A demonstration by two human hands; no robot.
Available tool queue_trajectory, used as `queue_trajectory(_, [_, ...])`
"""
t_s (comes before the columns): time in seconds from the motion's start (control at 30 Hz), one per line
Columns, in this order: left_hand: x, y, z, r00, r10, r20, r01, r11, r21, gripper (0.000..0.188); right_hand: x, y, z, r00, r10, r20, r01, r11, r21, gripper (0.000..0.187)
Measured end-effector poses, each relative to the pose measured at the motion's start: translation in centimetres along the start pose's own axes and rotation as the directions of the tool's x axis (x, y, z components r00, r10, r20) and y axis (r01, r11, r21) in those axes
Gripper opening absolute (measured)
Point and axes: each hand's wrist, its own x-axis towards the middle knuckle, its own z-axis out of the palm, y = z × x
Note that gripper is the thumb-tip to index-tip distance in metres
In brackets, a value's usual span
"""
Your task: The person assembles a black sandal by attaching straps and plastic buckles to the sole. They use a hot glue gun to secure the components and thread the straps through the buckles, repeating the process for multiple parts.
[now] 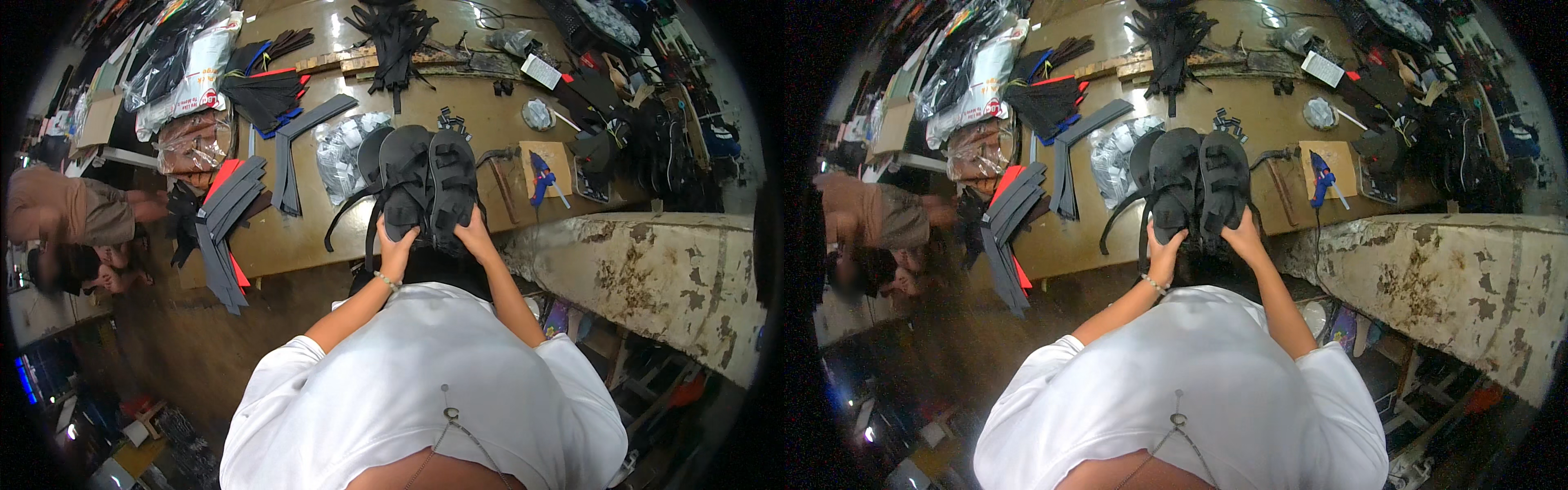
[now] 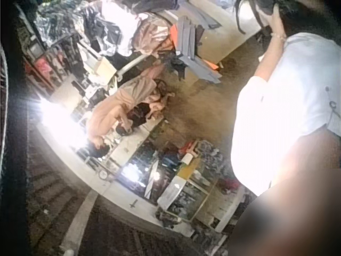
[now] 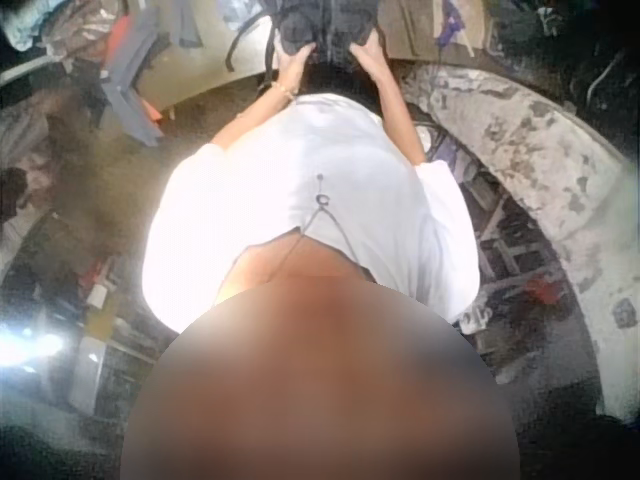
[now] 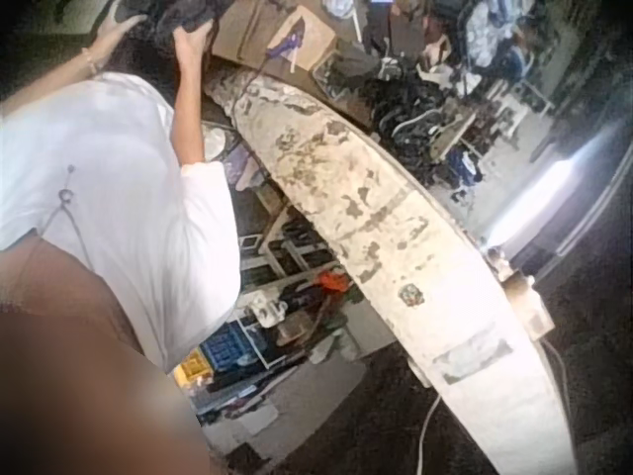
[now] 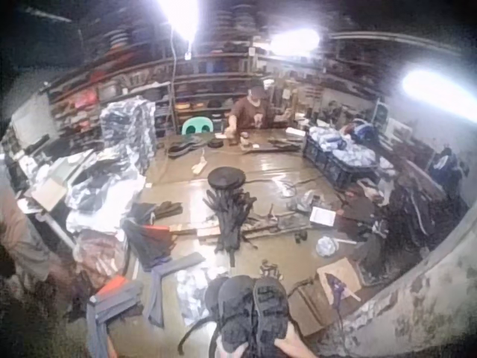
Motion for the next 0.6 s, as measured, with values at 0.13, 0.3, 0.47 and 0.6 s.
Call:
queue_trajectory(0.13, [-1.3, 2.6, -2.9, 0.995, -0.017, 0.093, 0.002, 0.988, 0.157, 0.073, -0.2, -1.4, -1.2, 0.991, 0.046, 0.129, -0.073, 0.976, 0.207, 0.088])
queue_trajectory(0.3, [4.0, 7.8, -11.8, 0.950, 0.075, -0.303, 0.048, 0.925, 0.377, 0.047, 0.7, -0.9, -2.6, 0.955, 0.206, 0.215, -0.274, 0.891, 0.362, 0.089])
queue_trajectory(0.47, [17.1, 8.8, -10.6, 0.933, 0.320, -0.163, -0.205, 0.846, 0.493, 0.063, 0.7, -0.8, -1.0, 0.977, 0.116, 0.181, -0.163, 0.947, 0.275, 0.086])
queue_trajectory(0.6, [19.5, 9.8, -9.2, 0.924, 0.363, -0.122, -0.252, 0.816, 0.519, 0.048, 0.4, -2.0, 1.1, 0.994, 0.090, 0.058, -0.101, 0.967, 0.234, 0.083])
